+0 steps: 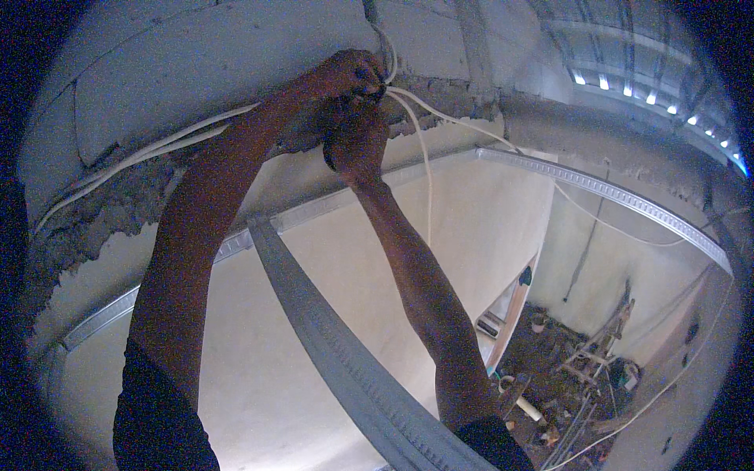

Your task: The person installs a ceiling light fixture by connecting wires to the ceiling junction box and securing the fixture. The person uses both hands to manipulate the wires and fixture, ensuring proper alignment and connection.

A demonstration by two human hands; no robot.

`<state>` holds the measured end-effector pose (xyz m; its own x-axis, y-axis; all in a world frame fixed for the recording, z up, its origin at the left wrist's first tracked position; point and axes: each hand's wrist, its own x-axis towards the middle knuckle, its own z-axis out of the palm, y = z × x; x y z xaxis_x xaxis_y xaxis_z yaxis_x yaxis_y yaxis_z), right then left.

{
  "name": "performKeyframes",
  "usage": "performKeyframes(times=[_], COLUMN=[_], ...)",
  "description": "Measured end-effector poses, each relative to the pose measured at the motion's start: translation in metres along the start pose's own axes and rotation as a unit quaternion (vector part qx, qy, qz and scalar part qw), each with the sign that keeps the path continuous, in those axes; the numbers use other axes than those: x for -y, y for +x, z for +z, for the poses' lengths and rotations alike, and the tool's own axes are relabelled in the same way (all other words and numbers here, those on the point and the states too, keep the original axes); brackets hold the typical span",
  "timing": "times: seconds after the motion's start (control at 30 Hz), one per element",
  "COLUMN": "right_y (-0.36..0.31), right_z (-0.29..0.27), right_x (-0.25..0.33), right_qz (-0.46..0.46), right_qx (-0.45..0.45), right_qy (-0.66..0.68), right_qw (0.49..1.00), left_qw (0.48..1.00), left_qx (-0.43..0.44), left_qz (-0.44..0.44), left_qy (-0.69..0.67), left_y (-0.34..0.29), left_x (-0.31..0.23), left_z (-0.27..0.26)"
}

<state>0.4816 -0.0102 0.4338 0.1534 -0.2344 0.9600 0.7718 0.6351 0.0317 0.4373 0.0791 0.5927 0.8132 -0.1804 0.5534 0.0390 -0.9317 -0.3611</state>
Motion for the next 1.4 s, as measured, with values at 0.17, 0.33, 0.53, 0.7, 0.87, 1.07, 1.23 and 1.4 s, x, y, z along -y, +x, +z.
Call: performKeyframes(times=[0.17, 0.33, 0.53, 0.7, 0.87, 1.07, 1.23, 1.4], right_y=[-0.005, 0.005, 0.034, 0.051, 0.058, 0.064, 0.059, 0.033], right_z=[0.015, -0.003, -0.054, -0.052, -0.045, -0.046, -0.046, -0.035], right_x=[0.003, 0.002, -0.065, -0.092, -0.089, -0.113, -0.119, -0.105], right_qz=[-0.011, -0.053, 0.014, -0.046, 0.016, 0.072, 0.000, -0.098], right_qx=[-0.008, 0.083, 0.078, 0.202, 0.296, 0.294, 0.245, 0.096], right_qy=[-0.155, -0.108, -0.084, -0.104, -0.060, 0.000, -0.025, -0.015], right_qw=[0.988, 0.989, 0.993, 0.973, 0.953, 0.953, 0.969, 0.990], left_qw=[0.998, 0.994, 0.997, 0.995, 0.992, 0.982, 0.969, 0.983], left_qx=[-0.004, -0.018, -0.036, -0.024, 0.032, 0.078, 0.094, 0.081], left_qz=[-0.017, -0.079, 0.055, -0.004, -0.042, -0.048, 0.015, 0.030], left_qy=[-0.065, -0.073, 0.044, 0.097, 0.113, 0.166, 0.226, 0.161], left_y=[0.006, -0.005, 0.001, 0.001, -0.008, 0.006, 0.011, 0.012], left_x=[-0.016, -0.020, -0.008, -0.017, -0.019, -0.025, -0.030, -0.017], left_z=[-0.001, 0.001, 0.003, 0.006, -0.003, -0.006, -0.010, -0.011])
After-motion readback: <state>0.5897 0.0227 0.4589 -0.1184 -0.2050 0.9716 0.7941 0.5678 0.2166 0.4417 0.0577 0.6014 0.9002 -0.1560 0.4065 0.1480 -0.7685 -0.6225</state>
